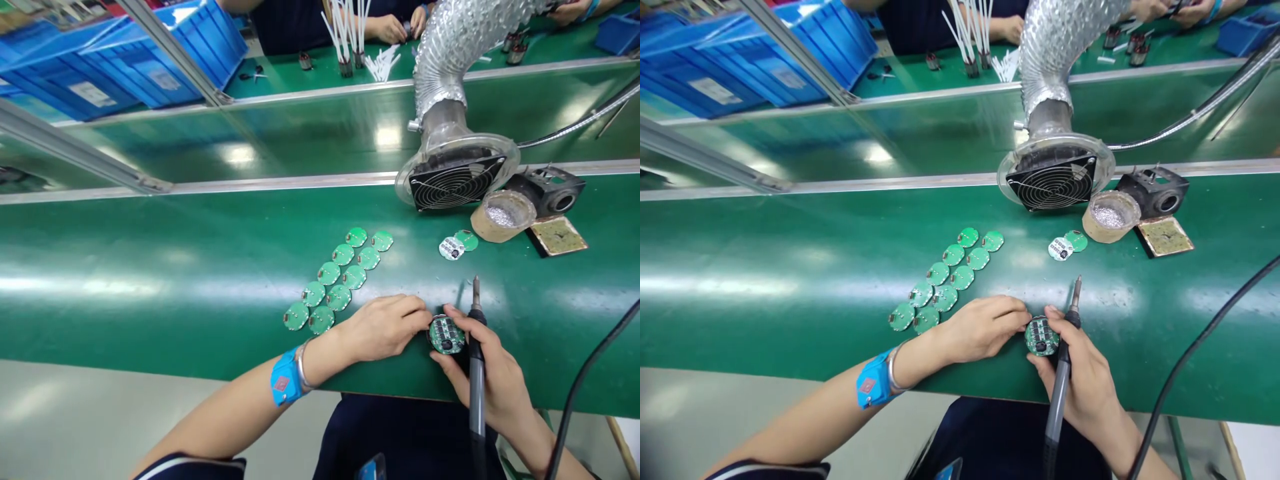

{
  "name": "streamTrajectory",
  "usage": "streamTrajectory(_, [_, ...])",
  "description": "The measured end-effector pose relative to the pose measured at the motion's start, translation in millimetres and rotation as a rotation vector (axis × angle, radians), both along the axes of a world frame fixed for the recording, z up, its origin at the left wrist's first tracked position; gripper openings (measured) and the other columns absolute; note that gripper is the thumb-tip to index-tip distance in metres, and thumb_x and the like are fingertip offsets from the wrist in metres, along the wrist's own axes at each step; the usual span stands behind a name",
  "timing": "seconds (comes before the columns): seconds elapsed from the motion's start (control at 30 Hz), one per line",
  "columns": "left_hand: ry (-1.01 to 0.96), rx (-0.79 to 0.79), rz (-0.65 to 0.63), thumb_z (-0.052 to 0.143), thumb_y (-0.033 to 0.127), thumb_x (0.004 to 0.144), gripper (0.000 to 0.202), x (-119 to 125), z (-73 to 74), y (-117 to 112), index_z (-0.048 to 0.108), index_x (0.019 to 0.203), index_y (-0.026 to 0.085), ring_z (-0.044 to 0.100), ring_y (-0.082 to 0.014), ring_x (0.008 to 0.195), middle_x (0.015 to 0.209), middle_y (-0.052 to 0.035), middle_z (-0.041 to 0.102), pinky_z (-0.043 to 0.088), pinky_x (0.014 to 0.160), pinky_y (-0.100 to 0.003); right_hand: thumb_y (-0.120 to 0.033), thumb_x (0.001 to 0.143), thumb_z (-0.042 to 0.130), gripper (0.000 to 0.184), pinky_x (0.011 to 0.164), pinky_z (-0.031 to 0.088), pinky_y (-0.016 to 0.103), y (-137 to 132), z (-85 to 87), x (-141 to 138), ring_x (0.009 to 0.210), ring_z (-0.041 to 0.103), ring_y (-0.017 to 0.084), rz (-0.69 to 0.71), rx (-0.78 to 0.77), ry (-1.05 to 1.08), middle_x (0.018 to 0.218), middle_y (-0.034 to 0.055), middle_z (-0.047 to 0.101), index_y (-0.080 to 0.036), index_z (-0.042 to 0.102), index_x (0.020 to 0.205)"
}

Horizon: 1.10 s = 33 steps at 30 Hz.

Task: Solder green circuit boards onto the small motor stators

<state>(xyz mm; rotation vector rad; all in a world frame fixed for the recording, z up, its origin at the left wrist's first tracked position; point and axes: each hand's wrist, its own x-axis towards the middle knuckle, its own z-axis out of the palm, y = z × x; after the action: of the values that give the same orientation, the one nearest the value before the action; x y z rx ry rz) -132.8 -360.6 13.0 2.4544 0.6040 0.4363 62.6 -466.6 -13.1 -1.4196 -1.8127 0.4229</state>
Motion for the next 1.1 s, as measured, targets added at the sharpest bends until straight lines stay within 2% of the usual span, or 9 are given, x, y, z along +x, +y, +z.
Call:
streamTrajectory(0.2, [0.099, -1.133, 0.318, 0.039, 0.044, 0.096, 0.034, 13, 11.4, 0, 0.049, 0.08, 0.016, 0.055, -0.0073, 0.044, 0.069, 0.0009, 0.058, 0.042, 0.037, -0.016, -0.02, 0.084, 0.068, 0.058, 0.095, 0.058, 0.041, 0, 0.1, 1, 0.117, 0.062, 0.027, -0.002, 0.006, -0.014, 0.132, 0.0138, 0.059, -0.021, 0.041, 0.135])
streamTrajectory(0.3, [0.159, -1.401, 0.295, 0.041, 0.04, 0.094, 0.028, 19, 14.1, 5, 0.045, 0.08, 0.017, 0.053, -0.0069, 0.04, 0.064, 0.0038, 0.054, 0.037, 0.034, -0.014, -0.02, 0.084, 0.068, 0.057, 0.094, 0.058, 0.04, 1, 0.4, 2, 0.116, 0.063, 0.026, 0.003, 0.017, -0.028, 0.131, 0.0148, 0.06, -0.02, 0.042, 0.134])
streamTrajectory(0.4, [0.152, -1.193, 0.254, 0.04, 0.03, 0.093, 0.016, 19, 16.1, 2, 0.044, 0.082, 0.019, 0.052, -0.0075, 0.043, 0.063, 0.0054, 0.051, 0.038, 0.038, -0.017, -0.02, 0.084, 0.068, 0.054, 0.094, 0.058, 0.039, 1, 0.9, 2, 0.115, 0.063, 0.026, 0.001, 0.02, -0.025, 0.13, 0.0155, 0.06, -0.019, 0.043, 0.133])
streamTrajectory(0.53, [0.071, -0.284, 0.127, 0.038, 0.018, 0.089, 0.015, 10, 3.9, -7, 0.052, 0.084, 0.018, 0.058, -0.0134, 0.064, 0.075, -0.0014, 0.058, 0.047, 0.056, -0.023, -0.02, 0.085, 0.067, 0.051, 0.096, 0.057, 0.038, 2, 1.8, 1, 0.116, 0.063, 0.025, 0.009, 0.009, 0.0, 0.13, 0.0148, 0.061, -0.019, 0.043, 0.131])
streamTrajectory(0.6, [0.05, 0.015, 0.041, 0.037, 0.013, 0.086, 0.021, 4, -7.3, -10, 0.057, 0.087, 0.018, 0.059, -0.0143, 0.067, 0.08, -0.0041, 0.062, 0.048, 0.058, -0.023, -0.02, 0.085, 0.067, 0.05, 0.097, 0.057, 0.038, 2, 2.1, 0, 0.116, 0.063, 0.025, 0.01, -0.006, 0.014, 0.13, 0.0145, 0.06, -0.019, 0.043, 0.13])
streamTrajectory(0.7, [-0.009, 0.06, 0.004, 0.035, 0.012, 0.089, 0.027, -1, -17.4, -10, 0.062, 0.092, 0.018, 0.063, -0.0141, 0.072, 0.087, -0.006, 0.067, 0.052, 0.063, -0.023, -0.022, 0.085, 0.067, 0.05, 0.097, 0.056, 0.037, 2, 2.2, -1, 0.115, 0.063, 0.024, 0.004, -0.028, 0.032, 0.129, 0.014, 0.061, -0.019, 0.043, 0.129])
streamTrajectory(0.77, [-0.076, -0.224, 0.099, 0.038, 0.02, 0.094, 0.025, -1, -15.6, -8, 0.062, 0.093, 0.017, 0.064, -0.0135, 0.072, 0.086, -0.0062, 0.068, 0.054, 0.064, -0.024, -0.022, 0.086, 0.067, 0.049, 0.097, 0.056, 0.036, 2, 2.3, -1, 0.115, 0.063, 0.024, 0.003, -0.041, 0.04, 0.129, 0.0134, 0.062, -0.019, 0.044, 0.129])
streamTrajectory(0.93, [-0.17, -1.329, 0.369, 0.065, 0.046, 0.083, 0.035, 7, 1.4, 0, 0.056, 0.082, 0.012, 0.059, -0.0078, 0.048, 0.072, -0.0009, 0.061, 0.051, 0.041, -0.018, -0.023, 0.086, 0.066, 0.048, 0.097, 0.056, 0.036, 2, 2.3, 0, 0.116, 0.063, 0.024, 0.004, -0.044, 0.04, 0.13, 0.0138, 0.061, -0.019, 0.044, 0.128])
streamTrajectory(1.1, [-0.21, -1.567, 0.37, 0.084, 0.044, 0.062, 0.047, 15, 5.4, 3, 0.054, 0.08, 0.013, 0.065, -0.0122, 0.054, 0.064, 0.0027, 0.059, 0.055, 0.043, -0.02, -0.023, 0.086, 0.067, 0.048, 0.096, 0.057, 0.034, 2, 1.9, 1, 0.115, 0.063, 0.023, -0.001, -0.04, 0.029, 0.129, 0.0138, 0.062, -0.019, 0.044, 0.128])
